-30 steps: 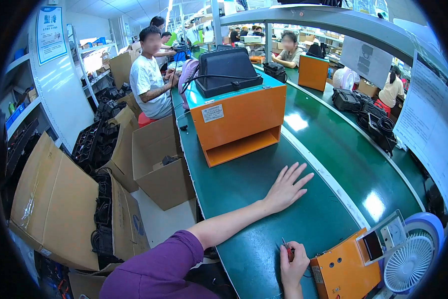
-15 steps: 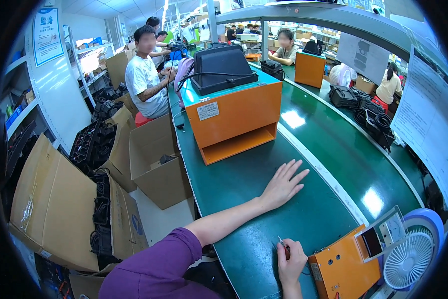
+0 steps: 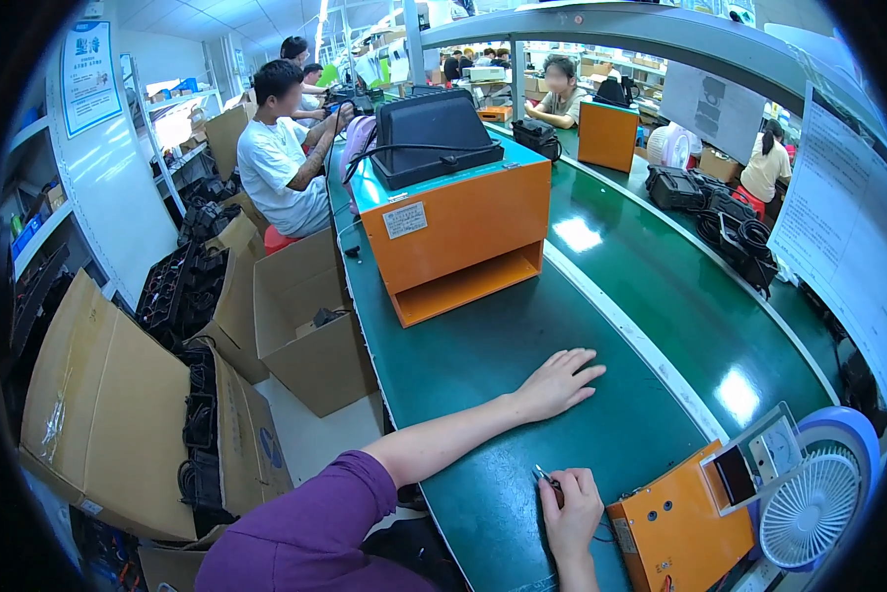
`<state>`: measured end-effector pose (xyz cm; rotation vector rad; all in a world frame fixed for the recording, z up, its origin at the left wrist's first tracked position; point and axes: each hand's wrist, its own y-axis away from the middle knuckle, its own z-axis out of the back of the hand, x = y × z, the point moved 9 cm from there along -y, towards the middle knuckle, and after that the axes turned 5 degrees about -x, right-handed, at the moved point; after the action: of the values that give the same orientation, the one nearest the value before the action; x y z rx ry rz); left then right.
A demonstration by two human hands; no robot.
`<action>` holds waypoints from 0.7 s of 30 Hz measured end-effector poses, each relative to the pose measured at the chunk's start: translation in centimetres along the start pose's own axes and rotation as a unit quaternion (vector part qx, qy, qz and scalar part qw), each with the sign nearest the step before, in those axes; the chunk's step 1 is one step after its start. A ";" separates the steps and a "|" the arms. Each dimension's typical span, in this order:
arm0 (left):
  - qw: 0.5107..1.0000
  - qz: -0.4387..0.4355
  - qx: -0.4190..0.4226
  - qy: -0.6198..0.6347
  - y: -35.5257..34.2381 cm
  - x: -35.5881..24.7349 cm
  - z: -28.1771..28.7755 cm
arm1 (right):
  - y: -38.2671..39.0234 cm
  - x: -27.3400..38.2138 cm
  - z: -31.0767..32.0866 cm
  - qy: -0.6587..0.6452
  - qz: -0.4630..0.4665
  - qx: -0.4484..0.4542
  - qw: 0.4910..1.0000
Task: Testing the circuitry and connections of an electronic device within a plastic housing.
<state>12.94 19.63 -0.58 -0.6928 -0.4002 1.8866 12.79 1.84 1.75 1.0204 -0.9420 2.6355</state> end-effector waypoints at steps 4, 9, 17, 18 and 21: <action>0.990 -0.014 -0.141 0.008 -0.8 -1.2 3.7 | 0.0 -0.1 0.2 0.004 0.005 -0.006 1.000; 1.000 -0.008 0.024 0.009 0.1 -0.3 0.0 | 0.0 -0.1 0.0 -0.009 0.020 0.006 1.000; 0.919 -0.065 -0.390 -0.005 1.1 -5.7 21.9 | -0.3 -0.3 0.2 -0.028 -0.001 -0.014 0.999; 0.884 -0.089 -0.455 -0.063 2.8 -5.9 26.2 | -0.2 -0.1 0.2 -0.030 0.005 -0.016 0.999; 0.802 0.032 -0.586 -0.112 5.2 1.3 34.9 | 0.0 -0.4 0.4 -0.028 0.006 -0.023 0.999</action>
<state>-13.14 20.00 23.27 -1.2654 -1.7969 1.6236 13.34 1.64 1.73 1.0852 -1.0187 2.5940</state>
